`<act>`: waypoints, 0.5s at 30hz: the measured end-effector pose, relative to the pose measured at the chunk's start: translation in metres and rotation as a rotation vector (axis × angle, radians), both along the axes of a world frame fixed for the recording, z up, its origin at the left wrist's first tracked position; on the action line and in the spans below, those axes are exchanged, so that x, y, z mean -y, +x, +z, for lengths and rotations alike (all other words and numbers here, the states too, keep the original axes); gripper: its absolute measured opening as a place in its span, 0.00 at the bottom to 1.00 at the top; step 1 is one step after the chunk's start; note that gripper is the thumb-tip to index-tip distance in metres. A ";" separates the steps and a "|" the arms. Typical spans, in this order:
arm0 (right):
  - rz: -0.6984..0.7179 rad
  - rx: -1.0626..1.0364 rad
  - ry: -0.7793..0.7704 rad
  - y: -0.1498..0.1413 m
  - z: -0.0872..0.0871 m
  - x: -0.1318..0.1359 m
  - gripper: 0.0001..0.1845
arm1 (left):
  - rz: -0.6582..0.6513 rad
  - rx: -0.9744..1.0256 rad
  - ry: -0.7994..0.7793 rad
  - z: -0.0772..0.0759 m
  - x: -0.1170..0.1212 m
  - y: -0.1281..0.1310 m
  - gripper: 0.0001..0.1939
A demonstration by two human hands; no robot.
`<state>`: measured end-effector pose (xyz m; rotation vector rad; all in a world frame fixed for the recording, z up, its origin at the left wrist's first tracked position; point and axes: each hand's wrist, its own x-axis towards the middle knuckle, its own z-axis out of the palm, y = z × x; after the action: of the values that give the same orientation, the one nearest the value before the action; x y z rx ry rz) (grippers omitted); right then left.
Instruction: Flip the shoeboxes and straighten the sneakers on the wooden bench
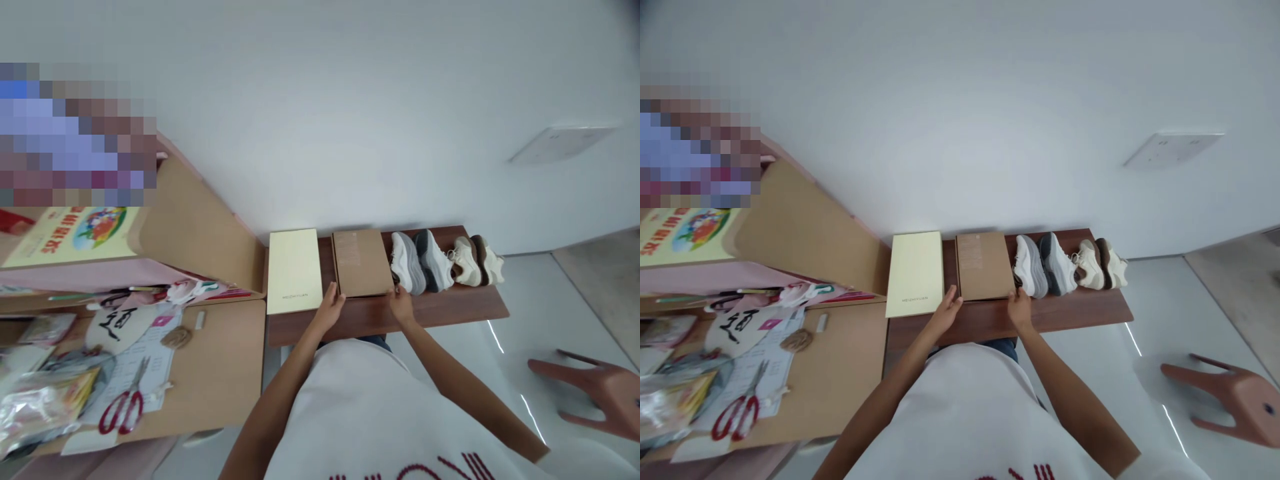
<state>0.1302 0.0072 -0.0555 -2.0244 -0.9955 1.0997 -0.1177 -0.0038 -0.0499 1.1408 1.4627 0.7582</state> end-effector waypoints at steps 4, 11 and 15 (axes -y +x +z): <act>0.074 0.204 0.240 -0.051 0.016 0.020 0.29 | 0.256 -0.104 0.129 0.005 0.010 -0.072 0.30; 0.443 -0.090 0.163 -0.201 0.008 0.014 0.37 | 0.633 -0.072 -0.126 -0.026 0.009 -0.175 0.22; 0.309 -0.200 -0.065 -0.226 -0.009 -0.010 0.41 | 0.707 0.308 -0.362 -0.041 -0.009 -0.180 0.17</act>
<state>-0.0956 0.0170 -0.0642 -1.8046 -1.2063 1.4815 -0.2977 0.0053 -0.0912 0.1975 1.6517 1.0358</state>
